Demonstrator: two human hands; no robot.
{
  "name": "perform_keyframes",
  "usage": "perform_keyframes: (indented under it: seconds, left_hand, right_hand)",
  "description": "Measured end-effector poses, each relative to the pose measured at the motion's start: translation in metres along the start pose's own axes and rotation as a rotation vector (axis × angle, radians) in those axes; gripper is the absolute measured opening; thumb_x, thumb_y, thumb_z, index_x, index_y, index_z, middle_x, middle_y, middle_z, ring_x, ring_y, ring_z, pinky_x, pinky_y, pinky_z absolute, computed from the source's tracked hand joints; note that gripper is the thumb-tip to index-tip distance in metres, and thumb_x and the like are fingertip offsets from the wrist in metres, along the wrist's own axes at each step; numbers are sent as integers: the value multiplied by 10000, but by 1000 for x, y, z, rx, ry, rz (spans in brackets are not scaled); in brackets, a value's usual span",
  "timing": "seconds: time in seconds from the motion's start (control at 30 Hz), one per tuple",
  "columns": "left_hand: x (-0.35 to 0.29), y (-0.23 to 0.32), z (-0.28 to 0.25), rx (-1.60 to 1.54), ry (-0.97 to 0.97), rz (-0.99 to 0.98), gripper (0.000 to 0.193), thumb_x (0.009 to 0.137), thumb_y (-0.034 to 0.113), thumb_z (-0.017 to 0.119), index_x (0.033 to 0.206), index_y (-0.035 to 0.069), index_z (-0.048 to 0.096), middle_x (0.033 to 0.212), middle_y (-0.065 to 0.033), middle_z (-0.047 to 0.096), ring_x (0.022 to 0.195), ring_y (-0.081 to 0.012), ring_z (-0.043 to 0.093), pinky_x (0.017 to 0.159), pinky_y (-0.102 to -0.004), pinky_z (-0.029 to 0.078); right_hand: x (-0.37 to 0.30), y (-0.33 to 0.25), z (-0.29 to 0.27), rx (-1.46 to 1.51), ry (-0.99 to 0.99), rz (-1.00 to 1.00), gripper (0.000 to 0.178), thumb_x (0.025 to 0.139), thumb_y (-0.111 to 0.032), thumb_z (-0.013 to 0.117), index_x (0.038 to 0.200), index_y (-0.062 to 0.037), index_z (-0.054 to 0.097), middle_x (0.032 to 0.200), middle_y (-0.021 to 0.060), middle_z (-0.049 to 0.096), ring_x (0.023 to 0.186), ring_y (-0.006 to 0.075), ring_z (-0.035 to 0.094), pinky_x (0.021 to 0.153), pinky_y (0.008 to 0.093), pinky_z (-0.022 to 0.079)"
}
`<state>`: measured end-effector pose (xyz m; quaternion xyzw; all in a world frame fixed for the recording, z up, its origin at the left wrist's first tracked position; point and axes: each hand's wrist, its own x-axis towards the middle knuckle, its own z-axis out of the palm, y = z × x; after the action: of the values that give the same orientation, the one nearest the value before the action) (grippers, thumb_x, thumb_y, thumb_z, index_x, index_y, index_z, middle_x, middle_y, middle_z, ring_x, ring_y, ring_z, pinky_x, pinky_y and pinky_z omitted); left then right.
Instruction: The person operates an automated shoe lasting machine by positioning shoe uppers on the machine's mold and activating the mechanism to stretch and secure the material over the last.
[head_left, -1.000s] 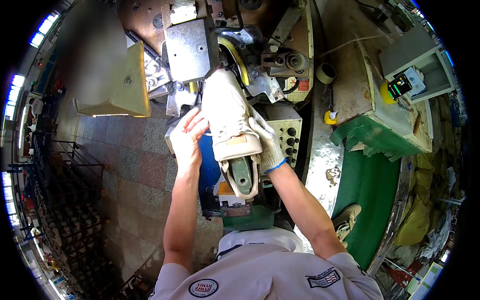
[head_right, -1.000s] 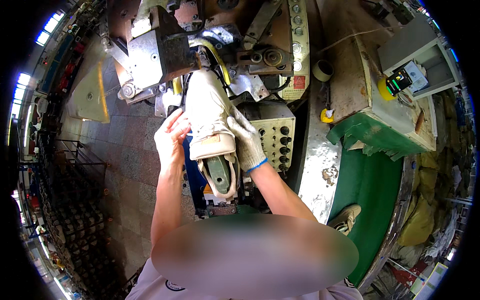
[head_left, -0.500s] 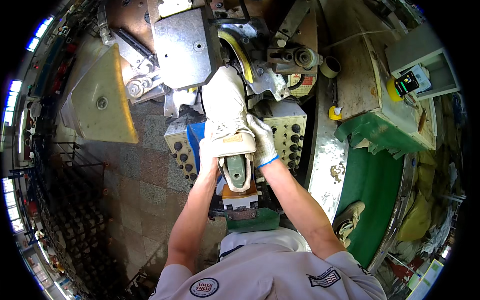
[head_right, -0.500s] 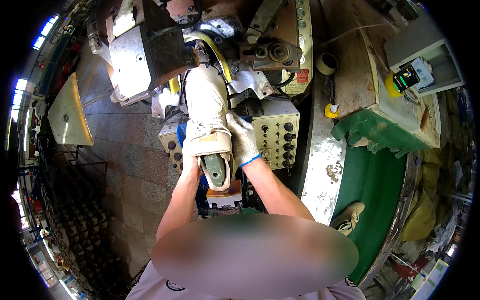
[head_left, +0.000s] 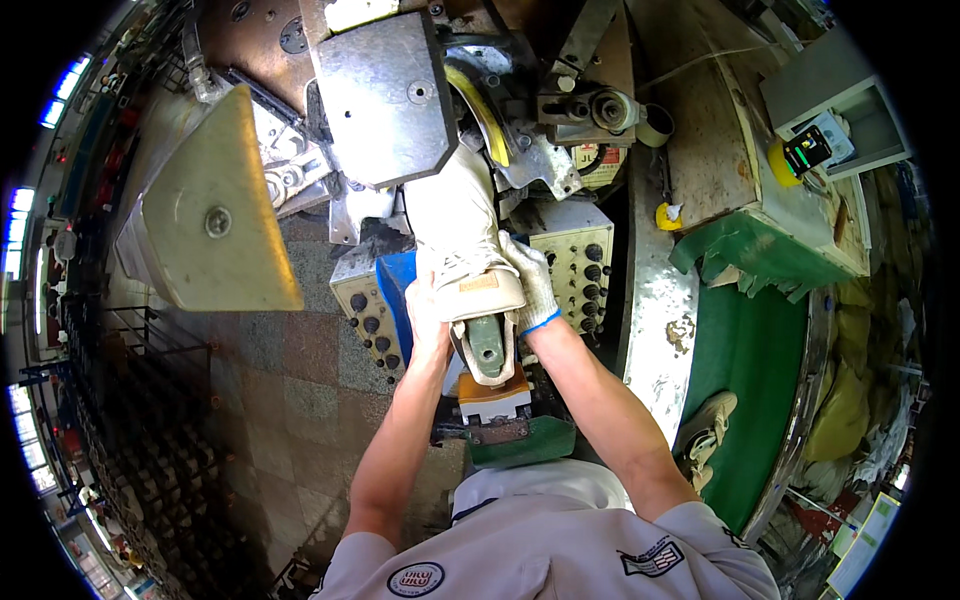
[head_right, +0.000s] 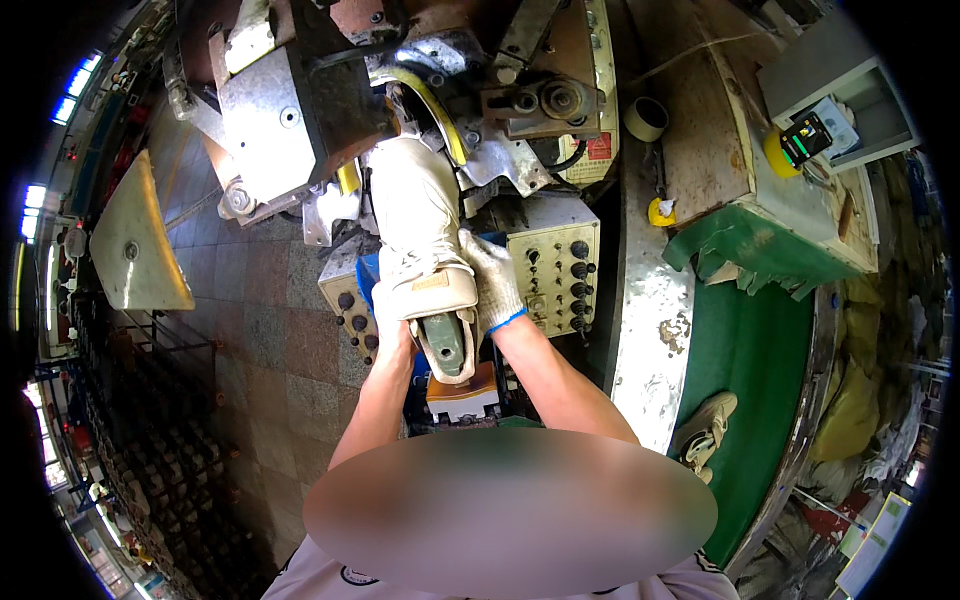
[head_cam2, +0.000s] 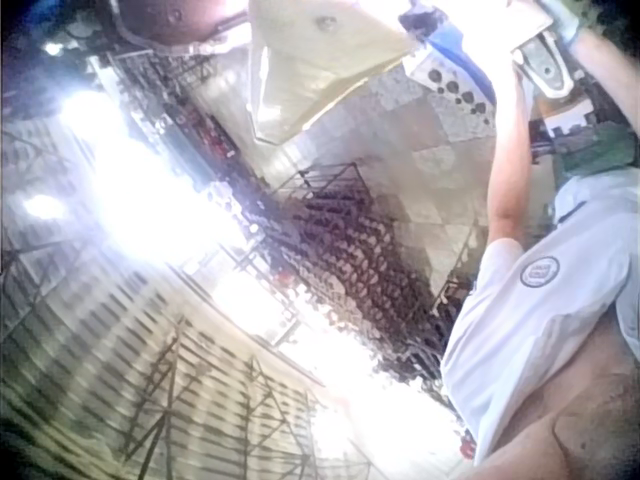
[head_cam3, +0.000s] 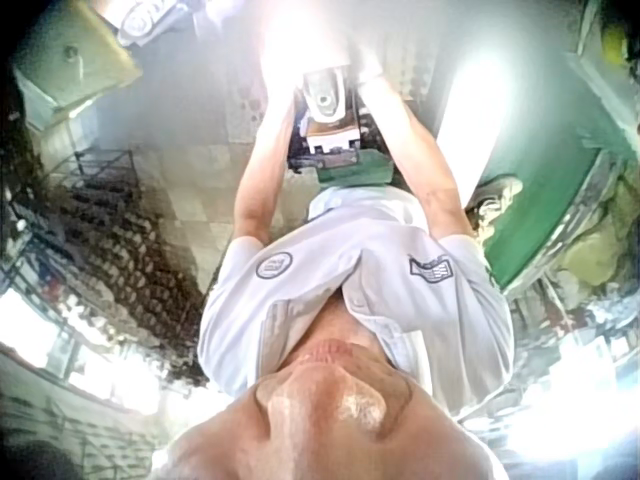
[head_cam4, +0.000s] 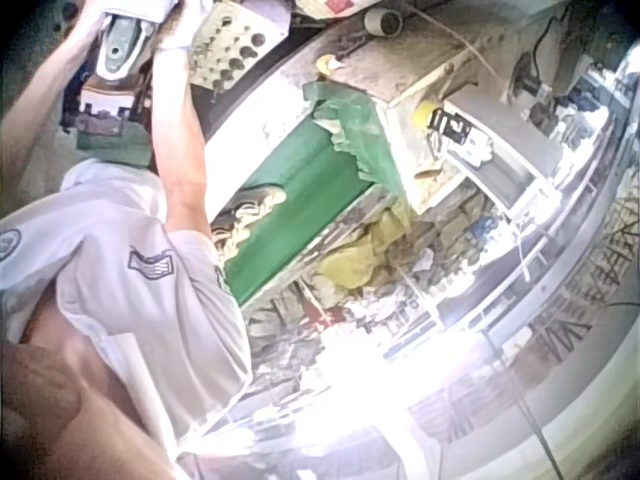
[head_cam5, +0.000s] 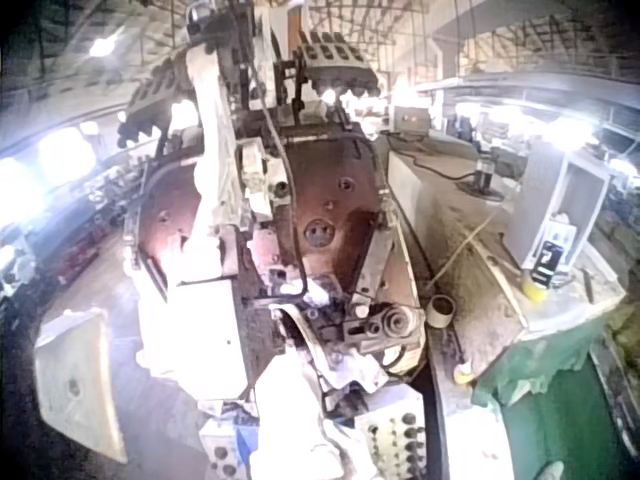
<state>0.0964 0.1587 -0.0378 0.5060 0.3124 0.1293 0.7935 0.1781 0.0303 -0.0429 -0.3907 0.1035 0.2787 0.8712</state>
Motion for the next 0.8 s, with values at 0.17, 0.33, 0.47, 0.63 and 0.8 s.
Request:
perform_keyframes:
  seconds: [0.17,0.33,0.47,0.63,0.8]
  left_hand:
    - [2,-7,0,14,24,40,496,1105,391,440,994,-36,667,868,-61,687,742,-122,607,695,-293,496]
    - [7,-11,-2,31,-17,118,495,1104,384,442,972,-41,661,847,-65,687,722,-120,610,669,-297,497]
    - [6,-4,1,68,-9,81,542,1099,428,431,1017,-49,674,882,-82,705,756,-132,639,684,-299,510]
    - [-4,1,-3,-25,-104,80,648,1087,521,398,1156,-52,692,1031,-115,732,894,-149,671,802,-293,525]
    - [-30,-14,-27,59,48,-117,736,1062,599,380,1403,-31,554,1247,-136,681,1084,-195,674,937,-323,515]
  right_hand:
    - [3,0,0,-96,-6,-56,314,1012,-294,655,1044,10,726,944,46,713,818,105,628,723,284,520]
    - [3,0,2,-165,-16,-143,322,1017,-299,644,1014,11,730,914,38,711,787,99,619,706,277,513]
    - [1,-2,4,-214,-4,-179,332,1018,-310,644,970,7,730,879,21,699,758,96,599,678,278,498]
    - [-8,-5,1,-116,20,-94,333,1000,-310,676,1064,12,729,970,46,716,825,106,628,738,277,518]
    - [-20,-6,-12,-114,37,-19,384,985,-276,698,1227,22,679,1132,85,709,975,155,655,870,306,530]
